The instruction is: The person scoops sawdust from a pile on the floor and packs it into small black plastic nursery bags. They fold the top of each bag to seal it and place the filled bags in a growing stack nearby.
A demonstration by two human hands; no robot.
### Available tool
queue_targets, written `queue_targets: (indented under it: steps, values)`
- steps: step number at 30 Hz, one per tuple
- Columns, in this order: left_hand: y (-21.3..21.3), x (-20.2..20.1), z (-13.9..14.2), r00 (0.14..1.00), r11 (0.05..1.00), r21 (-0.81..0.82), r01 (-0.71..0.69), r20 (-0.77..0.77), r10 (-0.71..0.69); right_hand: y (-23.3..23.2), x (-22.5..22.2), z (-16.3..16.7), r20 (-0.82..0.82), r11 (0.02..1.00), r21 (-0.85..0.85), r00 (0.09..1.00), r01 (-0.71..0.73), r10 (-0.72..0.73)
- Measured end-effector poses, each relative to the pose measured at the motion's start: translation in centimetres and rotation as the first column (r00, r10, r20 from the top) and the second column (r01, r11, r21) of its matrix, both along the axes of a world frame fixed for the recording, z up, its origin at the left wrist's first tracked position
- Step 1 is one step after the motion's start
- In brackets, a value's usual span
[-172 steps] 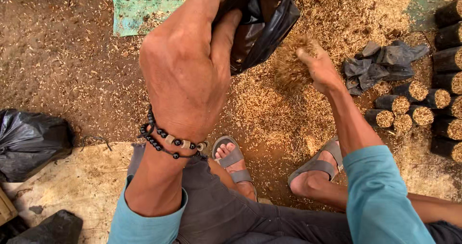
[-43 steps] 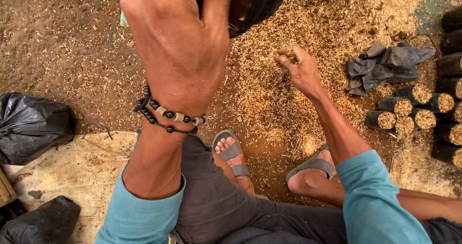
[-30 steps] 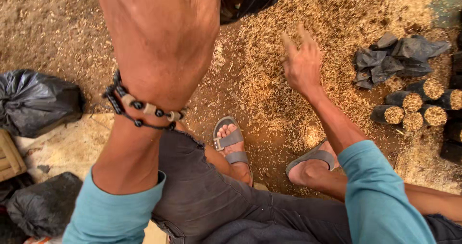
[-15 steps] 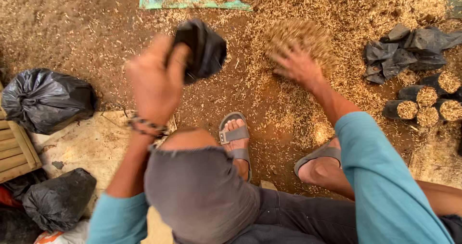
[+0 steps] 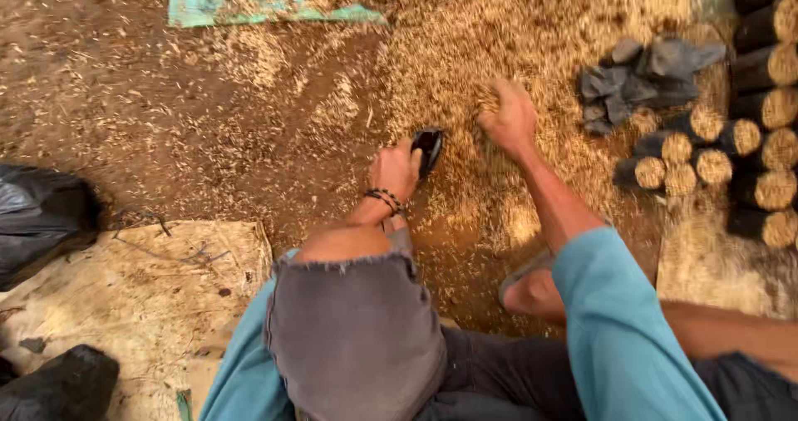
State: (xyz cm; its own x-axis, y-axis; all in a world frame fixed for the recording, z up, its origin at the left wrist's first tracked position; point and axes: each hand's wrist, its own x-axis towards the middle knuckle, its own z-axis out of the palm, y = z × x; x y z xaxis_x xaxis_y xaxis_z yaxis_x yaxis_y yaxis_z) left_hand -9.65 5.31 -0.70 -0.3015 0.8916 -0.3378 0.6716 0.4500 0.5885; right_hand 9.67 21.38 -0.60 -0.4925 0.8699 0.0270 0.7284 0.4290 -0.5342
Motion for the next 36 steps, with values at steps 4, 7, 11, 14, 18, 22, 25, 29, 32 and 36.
queue_targets:
  steps: [4, 7, 11, 14, 18, 22, 25, 29, 32, 36]
  values:
    - [0.1, 0.8, 0.8, 0.996, 0.996, 0.087, 0.003, -0.089, 0.005, -1.1, -0.1, 5.7, -0.184, 0.570, -0.807, 0.854, 0.151, -0.487]
    - [0.4, 0.7, 0.5, 0.999, 0.998, 0.040, -0.044, 0.014, 0.043, -2.3, -1.7, 9.5, -0.256, 0.398, -0.916, 0.819, -0.036, -0.514]
    - [0.8, 0.4, -1.3, 0.999, 0.989, 0.144, -0.013, -0.042, 0.019, -5.1, -2.9, 10.8, -0.240, 0.212, -0.965, 0.831, -0.151, -0.501]
    - [0.6, 0.5, -2.7, 0.988, 0.989, 0.149, 0.020, -0.153, 0.003, -6.4, -3.1, 9.7, -0.102, 0.211, -0.977, 0.906, -0.014, -0.411]
    - [-0.8, 1.2, -3.8, 0.985, 0.984, 0.160, 0.077, -0.164, -0.050, -7.4, -3.0, 8.3, -0.054, 0.116, -0.993, 0.843, 0.010, -0.535]
    - [-1.6, 1.4, -3.8, 0.975, 0.990, 0.116, 0.084, -0.214, -0.057, -7.3, -2.7, 8.8, -0.120, -0.035, -0.982, 0.749, -0.187, -0.652]
    - [-1.8, 1.2, -3.2, 0.973, 0.990, 0.127, 0.062, -0.227, -0.032, -6.9, -2.2, 9.9, -0.016, 0.042, -0.999, 0.851, 0.007, -0.524]
    - [-1.9, 1.3, -2.1, 0.986, 0.993, 0.114, 0.011, -0.168, 0.008, -6.6, -2.2, 10.2, -0.114, 0.234, -0.971, 0.960, -0.053, -0.256]
    - [-1.8, 1.6, -1.3, 0.993, 0.994, 0.109, -0.014, -0.113, 0.026, -6.6, -2.5, 9.1, -0.132, 0.257, -0.964, 0.963, -0.070, -0.235]
    - [-1.7, 1.9, -0.4, 0.996, 0.992, 0.125, -0.037, -0.074, 0.047, -7.5, -2.1, 6.8, 0.128, 0.519, -0.854, 0.965, -0.010, 0.229]
